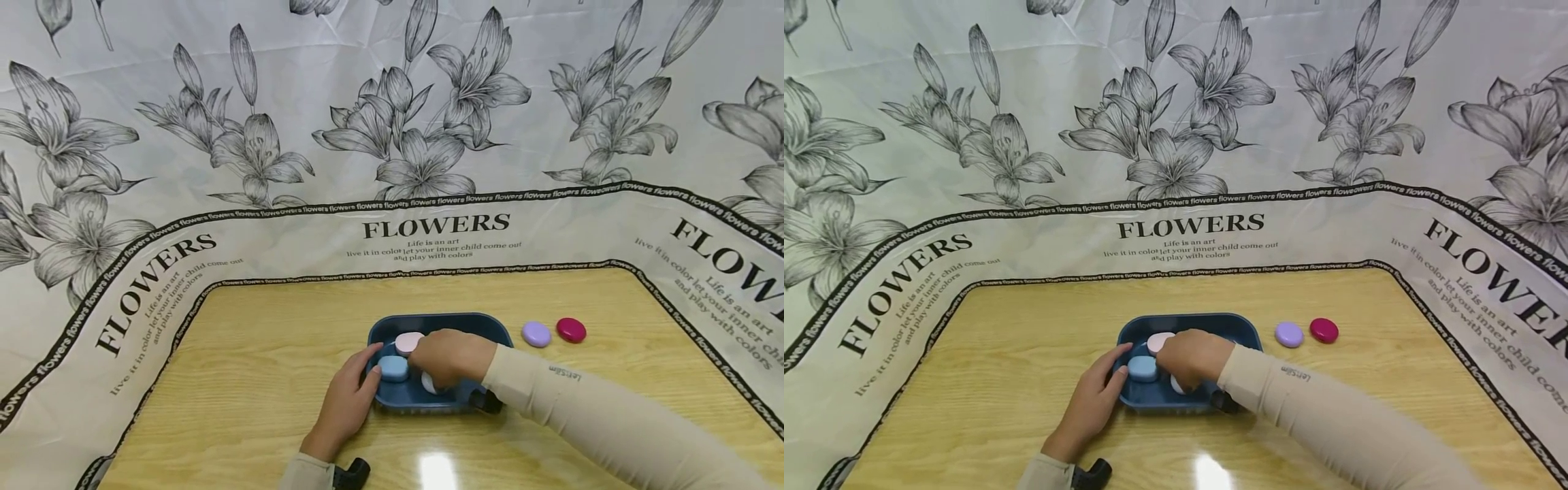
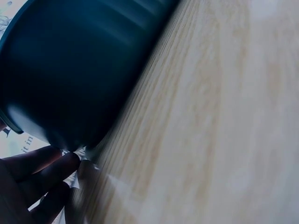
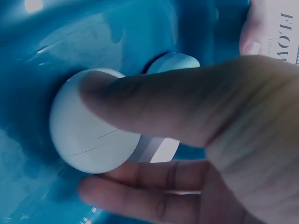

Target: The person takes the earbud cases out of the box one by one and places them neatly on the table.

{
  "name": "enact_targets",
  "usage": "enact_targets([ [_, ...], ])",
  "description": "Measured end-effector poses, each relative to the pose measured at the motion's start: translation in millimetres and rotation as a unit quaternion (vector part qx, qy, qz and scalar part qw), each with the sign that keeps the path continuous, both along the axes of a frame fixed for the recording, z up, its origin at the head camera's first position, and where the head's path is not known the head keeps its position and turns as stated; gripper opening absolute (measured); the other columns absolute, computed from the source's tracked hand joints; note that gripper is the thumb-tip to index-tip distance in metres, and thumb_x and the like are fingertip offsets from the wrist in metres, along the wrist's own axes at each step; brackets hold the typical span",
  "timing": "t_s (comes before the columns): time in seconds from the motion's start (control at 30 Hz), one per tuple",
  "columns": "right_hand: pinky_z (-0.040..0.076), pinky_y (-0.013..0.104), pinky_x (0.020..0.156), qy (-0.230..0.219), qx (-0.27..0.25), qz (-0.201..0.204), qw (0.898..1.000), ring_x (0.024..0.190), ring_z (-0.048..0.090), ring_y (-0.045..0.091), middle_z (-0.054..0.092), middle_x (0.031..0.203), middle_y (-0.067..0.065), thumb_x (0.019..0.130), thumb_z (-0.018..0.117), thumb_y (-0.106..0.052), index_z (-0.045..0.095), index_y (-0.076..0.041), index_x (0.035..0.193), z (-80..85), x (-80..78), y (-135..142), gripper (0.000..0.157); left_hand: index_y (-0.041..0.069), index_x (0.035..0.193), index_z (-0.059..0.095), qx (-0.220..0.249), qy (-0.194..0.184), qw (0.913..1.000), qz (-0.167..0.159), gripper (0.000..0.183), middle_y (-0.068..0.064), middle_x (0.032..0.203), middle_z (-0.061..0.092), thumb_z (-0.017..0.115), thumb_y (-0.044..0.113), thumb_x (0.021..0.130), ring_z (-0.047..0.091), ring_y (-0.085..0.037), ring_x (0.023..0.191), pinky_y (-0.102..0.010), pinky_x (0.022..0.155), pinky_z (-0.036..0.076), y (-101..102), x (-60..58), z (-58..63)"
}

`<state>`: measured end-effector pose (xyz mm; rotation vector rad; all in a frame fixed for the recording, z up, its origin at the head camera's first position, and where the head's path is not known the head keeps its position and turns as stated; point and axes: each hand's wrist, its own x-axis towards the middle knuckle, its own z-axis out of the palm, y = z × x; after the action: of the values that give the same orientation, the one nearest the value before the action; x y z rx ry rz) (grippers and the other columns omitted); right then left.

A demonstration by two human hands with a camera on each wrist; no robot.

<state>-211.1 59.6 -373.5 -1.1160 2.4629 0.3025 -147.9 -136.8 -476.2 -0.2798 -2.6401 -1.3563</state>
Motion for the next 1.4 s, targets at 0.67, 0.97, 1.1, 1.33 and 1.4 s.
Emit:
enact_targets([
  [0.67, 0.044, 0.031, 0.062, -0.032, -0.122, -0.076, 0.989, 0.065, 0.051, 0.011, 0.059, 0.076, -0.007, 0.084, 0.079, -0.016, 0.069, -0.017, 0.096, 20.3, -8.6, 17, 0.016, 0.027, 0.145, 0.054, 0.007, -0.013, 0.9999, -0.006, 0.039, 0.006, 0.144, 0.052, 0.051, 0.029, 0.106, 0.046, -0.015, 0.135, -0.046, 0.111, 0.039, 3, -3.5, 1.6],
  [0.97, 0.048, 0.033, 0.065, 0.011, -0.280, -0.101, 0.955, 0.068, 0.053, 0.009, 0.060, 0.084, -0.008, 0.094, 0.072, -0.028, 0.067, -0.015, 0.104, 15.4, -4.4, 43, 0.017, 0.026, 0.144, 0.055, 0.008, -0.013, 0.9999, -0.004, 0.039, 0.006, 0.144, 0.053, 0.052, 0.028, 0.105, 0.046, -0.014, 0.135, -0.045, 0.112, 0.039, 4, -5.0, 1.3],
  [1.1, 0.045, 0.030, 0.062, 0.029, -0.343, -0.127, 0.930, 0.065, 0.050, 0.008, 0.055, 0.078, -0.011, 0.093, 0.072, -0.029, 0.062, -0.020, 0.096, 9.9, 1.2, 54, 0.014, 0.026, 0.144, 0.055, 0.007, -0.011, 0.9999, -0.001, 0.039, 0.005, 0.143, 0.053, 0.052, 0.028, 0.105, 0.047, -0.015, 0.135, -0.046, 0.111, 0.039, 3, -2.7, 1.1],
  [1.33, 0.047, 0.030, 0.064, 0.018, -0.418, -0.164, 0.893, 0.068, 0.052, 0.009, 0.056, 0.079, -0.011, 0.093, 0.073, -0.028, 0.061, -0.020, 0.097, 0.6, 10.6, 63, 0.015, 0.025, 0.143, 0.056, 0.004, -0.010, 0.9999, 0.006, 0.039, 0.004, 0.142, 0.055, 0.052, 0.032, 0.105, 0.049, -0.016, 0.134, -0.046, 0.110, 0.040, 1, 1.0, 0.5],
  [1.4, 0.047, 0.030, 0.066, 0.026, -0.431, -0.174, 0.885, 0.070, 0.053, 0.009, 0.057, 0.080, -0.011, 0.092, 0.074, -0.027, 0.061, -0.019, 0.097, -2.4, 12.5, 64, 0.016, 0.024, 0.142, 0.056, 0.003, -0.008, 0.9999, 0.007, 0.038, 0.004, 0.142, 0.055, 0.052, 0.030, 0.105, 0.049, -0.016, 0.134, -0.046, 0.110, 0.040, 1, 1.4, 0.6],
])
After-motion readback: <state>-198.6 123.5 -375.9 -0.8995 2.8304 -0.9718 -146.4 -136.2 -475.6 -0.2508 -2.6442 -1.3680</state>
